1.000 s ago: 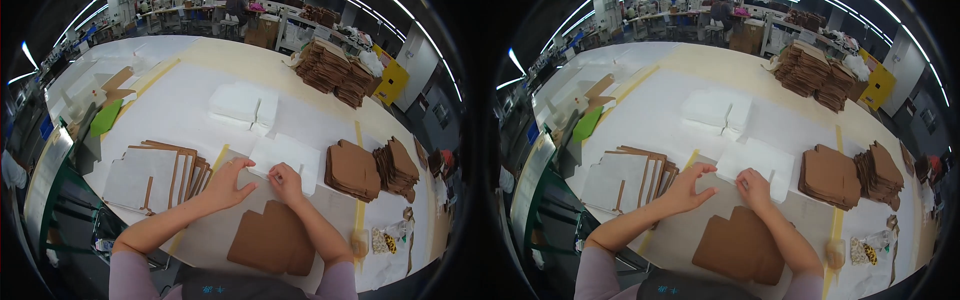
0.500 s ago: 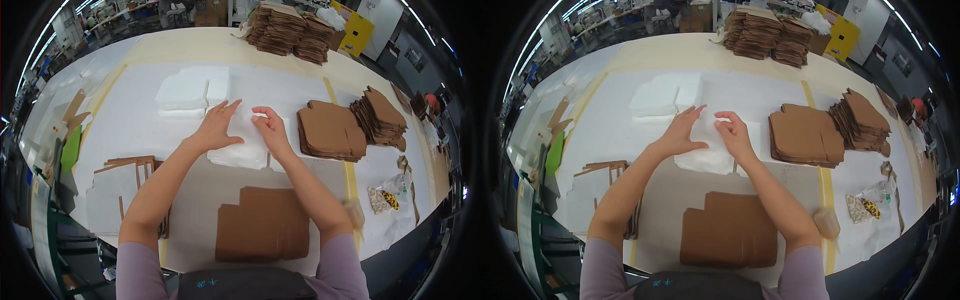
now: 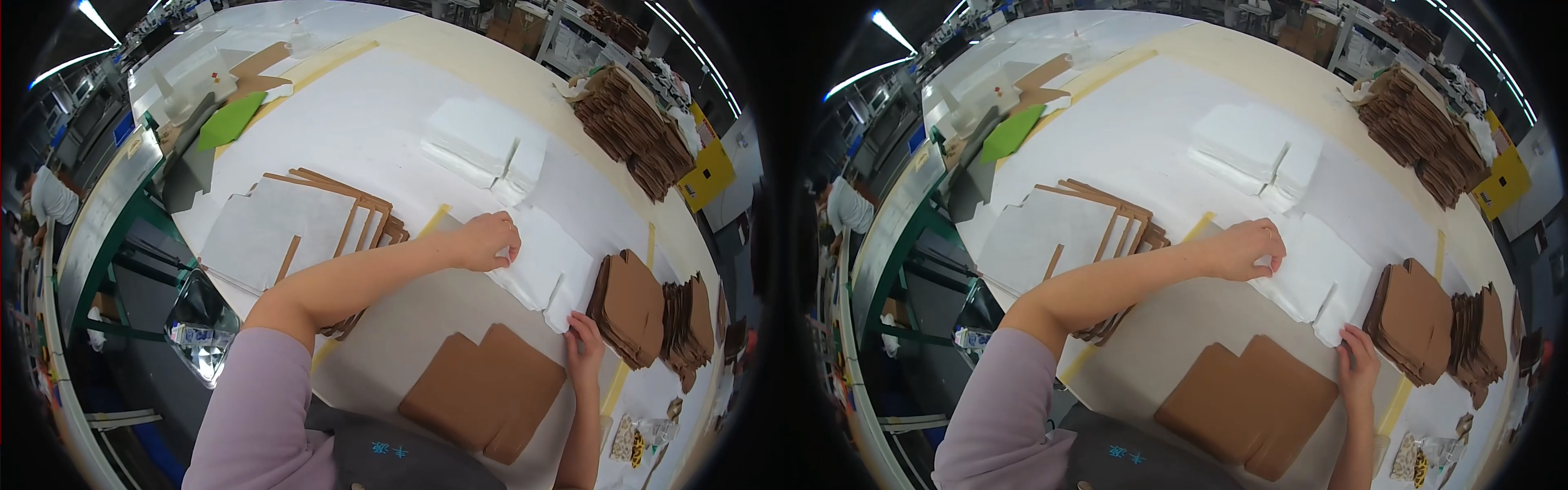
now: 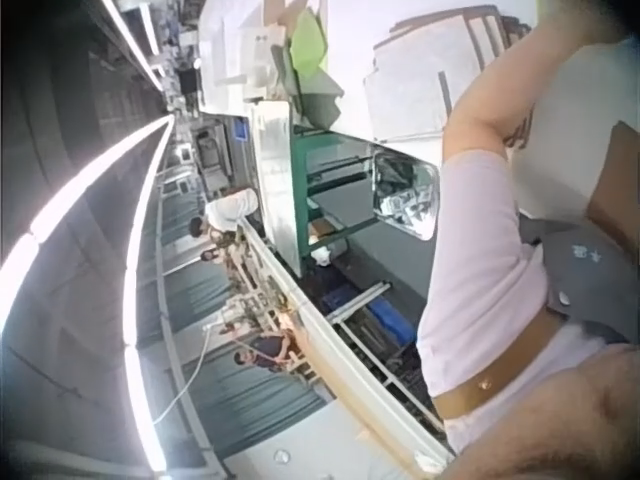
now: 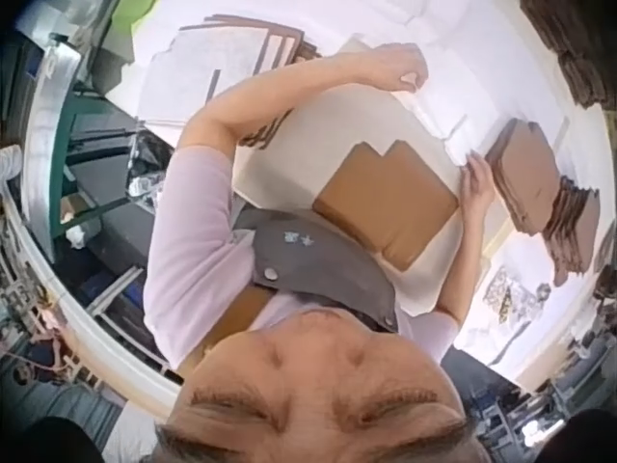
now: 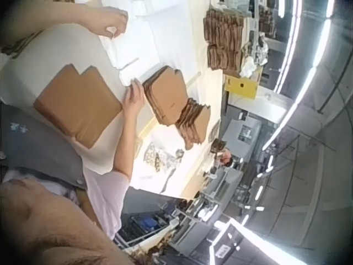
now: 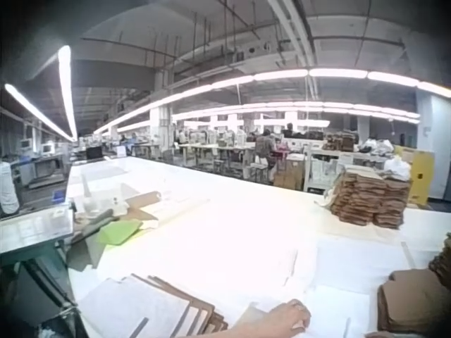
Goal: Applying glue to leather pieces and aligning/pressing fabric lining onto them.
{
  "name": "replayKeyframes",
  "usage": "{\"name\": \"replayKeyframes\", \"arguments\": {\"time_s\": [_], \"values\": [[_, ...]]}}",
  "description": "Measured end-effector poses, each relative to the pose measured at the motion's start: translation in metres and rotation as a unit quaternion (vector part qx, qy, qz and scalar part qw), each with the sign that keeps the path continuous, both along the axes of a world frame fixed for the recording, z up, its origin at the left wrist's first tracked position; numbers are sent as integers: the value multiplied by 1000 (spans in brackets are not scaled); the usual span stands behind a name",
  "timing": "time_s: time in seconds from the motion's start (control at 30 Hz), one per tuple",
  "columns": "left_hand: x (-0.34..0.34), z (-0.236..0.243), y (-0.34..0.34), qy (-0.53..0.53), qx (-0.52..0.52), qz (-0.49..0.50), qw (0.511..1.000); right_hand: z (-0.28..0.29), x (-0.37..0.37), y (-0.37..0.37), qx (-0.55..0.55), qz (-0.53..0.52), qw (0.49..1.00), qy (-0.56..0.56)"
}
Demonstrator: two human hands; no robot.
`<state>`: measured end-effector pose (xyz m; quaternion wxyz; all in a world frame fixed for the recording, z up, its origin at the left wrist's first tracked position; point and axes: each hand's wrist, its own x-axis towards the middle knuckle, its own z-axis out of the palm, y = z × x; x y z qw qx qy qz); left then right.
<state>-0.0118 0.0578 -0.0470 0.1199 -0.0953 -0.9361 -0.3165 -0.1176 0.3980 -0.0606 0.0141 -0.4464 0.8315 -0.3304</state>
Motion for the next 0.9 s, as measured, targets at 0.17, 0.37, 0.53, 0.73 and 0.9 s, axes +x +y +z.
{"name": "replayKeyframes", "arguments": {"time_s": [0.17,0.37,0.53,0.73,0.9], "values": [[-12,-4,10,-59,66,59,994,0,-12,-6,-4,67,989,131],[-33,16,1,-100,310,18,945,-6,-46,-4,-97,-25,970,-220],[-62,13,-6,-64,362,37,929,33,-63,-27,-11,-104,922,-372],[-132,73,-29,160,436,143,874,84,-130,-82,-357,-142,876,-291],[-109,123,-22,284,290,147,902,126,-107,-82,-439,-65,870,-216]]}}
